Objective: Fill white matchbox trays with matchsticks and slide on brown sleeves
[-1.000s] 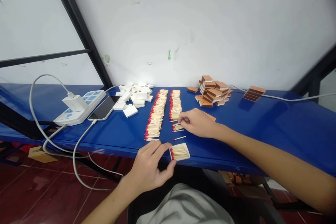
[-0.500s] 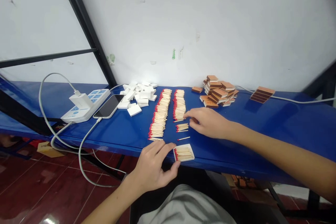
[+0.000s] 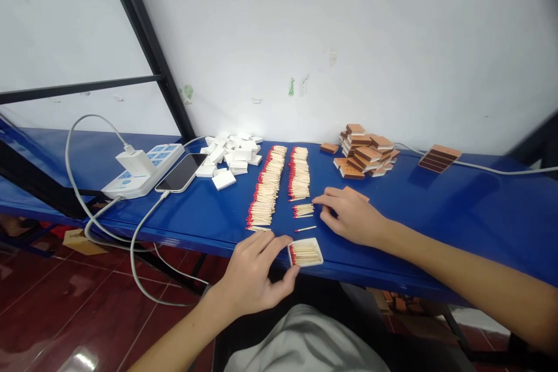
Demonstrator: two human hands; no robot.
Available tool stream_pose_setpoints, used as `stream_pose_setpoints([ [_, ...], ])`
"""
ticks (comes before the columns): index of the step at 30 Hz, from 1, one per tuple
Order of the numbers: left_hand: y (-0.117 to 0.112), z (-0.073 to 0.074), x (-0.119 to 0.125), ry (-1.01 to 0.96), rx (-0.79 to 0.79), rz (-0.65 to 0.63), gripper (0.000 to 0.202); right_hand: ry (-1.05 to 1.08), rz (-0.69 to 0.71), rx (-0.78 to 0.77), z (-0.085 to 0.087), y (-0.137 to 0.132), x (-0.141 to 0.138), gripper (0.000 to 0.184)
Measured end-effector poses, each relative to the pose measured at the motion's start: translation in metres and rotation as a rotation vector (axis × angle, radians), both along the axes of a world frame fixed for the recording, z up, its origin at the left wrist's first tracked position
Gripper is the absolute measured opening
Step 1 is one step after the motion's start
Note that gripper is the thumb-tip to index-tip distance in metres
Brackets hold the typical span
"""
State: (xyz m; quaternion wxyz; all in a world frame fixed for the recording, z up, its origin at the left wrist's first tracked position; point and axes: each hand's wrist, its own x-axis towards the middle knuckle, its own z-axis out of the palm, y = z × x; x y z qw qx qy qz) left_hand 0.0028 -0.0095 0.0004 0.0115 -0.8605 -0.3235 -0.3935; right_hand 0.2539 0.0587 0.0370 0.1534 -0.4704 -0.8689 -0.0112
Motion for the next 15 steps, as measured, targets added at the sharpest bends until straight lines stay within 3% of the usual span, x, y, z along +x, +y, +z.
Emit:
stream_pose_setpoints([
  [10, 0.0023, 0.0003, 0.0011, 0.003, 0.000, 0.000, 0.029, 0.052, 0.100, -0.026, -0.0011, 0.0010, 0.0020, 0.035],
  [15, 0.0013, 0.0015, 0.0013, 0.001, 0.009, -0.001, 0.028, -0.018, 0.175, -0.053, 0.0020, -0.0003, 0.0019, 0.040],
])
